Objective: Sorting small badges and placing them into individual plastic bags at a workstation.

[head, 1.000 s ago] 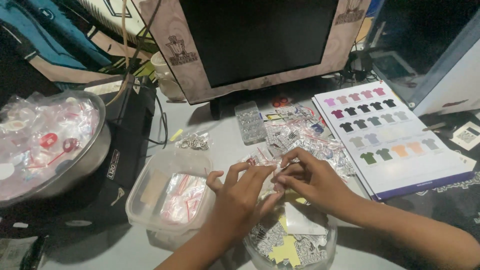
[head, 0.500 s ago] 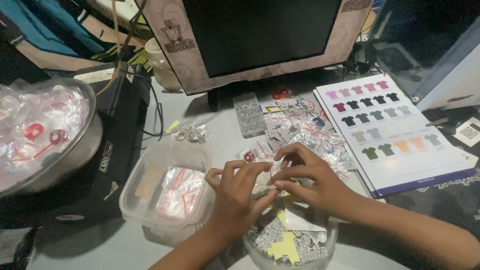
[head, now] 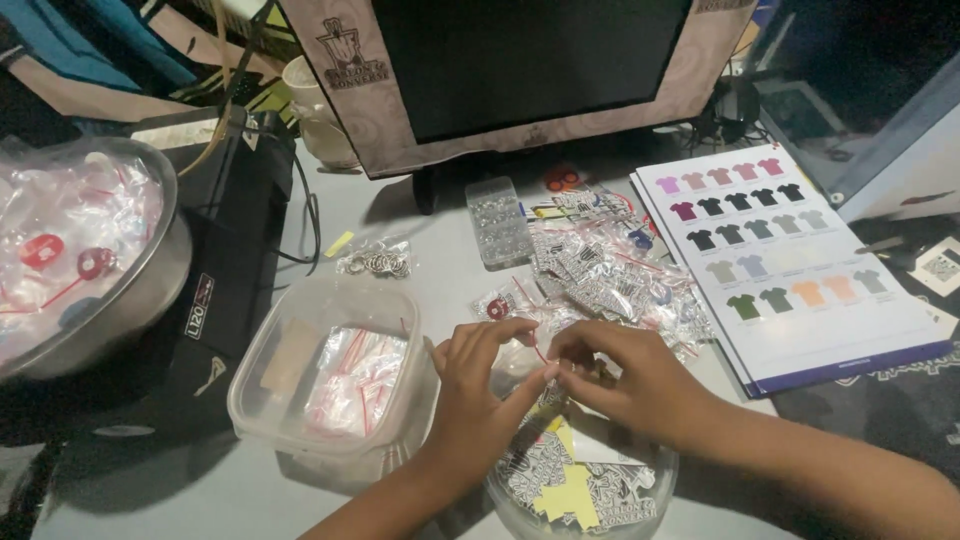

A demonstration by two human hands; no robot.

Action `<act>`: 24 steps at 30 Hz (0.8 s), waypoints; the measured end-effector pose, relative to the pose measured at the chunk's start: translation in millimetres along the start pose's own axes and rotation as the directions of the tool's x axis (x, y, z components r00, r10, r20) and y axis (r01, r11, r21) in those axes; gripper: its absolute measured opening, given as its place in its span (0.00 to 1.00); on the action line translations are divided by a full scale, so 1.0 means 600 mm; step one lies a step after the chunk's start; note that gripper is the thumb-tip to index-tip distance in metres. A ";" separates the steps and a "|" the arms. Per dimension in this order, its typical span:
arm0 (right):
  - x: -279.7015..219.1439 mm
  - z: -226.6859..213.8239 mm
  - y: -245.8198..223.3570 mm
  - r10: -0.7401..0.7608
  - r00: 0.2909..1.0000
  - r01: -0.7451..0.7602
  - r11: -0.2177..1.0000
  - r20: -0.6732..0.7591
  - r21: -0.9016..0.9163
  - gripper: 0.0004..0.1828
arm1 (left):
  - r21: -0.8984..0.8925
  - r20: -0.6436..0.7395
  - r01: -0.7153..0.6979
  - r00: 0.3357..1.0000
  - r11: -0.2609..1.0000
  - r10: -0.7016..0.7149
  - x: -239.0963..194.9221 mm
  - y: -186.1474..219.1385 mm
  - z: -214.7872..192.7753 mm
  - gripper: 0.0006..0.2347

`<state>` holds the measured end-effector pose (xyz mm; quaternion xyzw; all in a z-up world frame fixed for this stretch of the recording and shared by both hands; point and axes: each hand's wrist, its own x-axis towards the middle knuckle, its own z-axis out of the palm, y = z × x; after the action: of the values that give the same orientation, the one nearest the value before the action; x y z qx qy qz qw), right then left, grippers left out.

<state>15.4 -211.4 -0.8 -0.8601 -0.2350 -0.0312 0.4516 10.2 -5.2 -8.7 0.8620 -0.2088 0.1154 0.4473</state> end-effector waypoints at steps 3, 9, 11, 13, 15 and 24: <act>-0.006 0.000 0.000 0.075 0.997 -0.076 0.995 -0.022 -0.059 0.13 | -0.006 -0.014 0.027 1.000 1.000 -0.027 0.003 -0.006 0.001 0.16; 0.004 0.005 -0.021 0.055 0.937 0.050 0.957 0.346 -0.285 0.10 | -0.023 0.018 0.091 0.996 0.996 -0.091 0.005 -0.008 0.003 0.15; 0.008 0.013 -0.018 0.077 0.916 0.053 0.949 0.393 -0.309 0.11 | -0.023 0.025 0.090 0.996 0.996 -0.089 0.006 -0.010 0.005 0.15; 0.009 0.024 -0.008 0.097 0.893 0.060 0.942 0.440 -0.331 0.13 | -0.023 0.029 0.090 0.996 0.996 -0.089 0.007 -0.011 0.007 0.14; 0.008 0.041 0.006 0.097 0.864 0.132 0.903 0.495 -0.409 0.23 | -0.012 0.030 0.110 0.994 0.994 -0.109 0.008 -0.011 0.007 0.14; 0.039 0.013 -0.048 0.236 0.719 -0.046 0.955 0.654 -0.294 0.26 | -0.010 0.058 0.103 0.993 0.995 -0.102 0.008 0.000 -0.001 0.15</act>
<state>22.5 -182.4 22.6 -0.8774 -0.3116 0.2913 0.2194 14.3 -5.8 -6.2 0.8716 -0.1776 0.0662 0.4520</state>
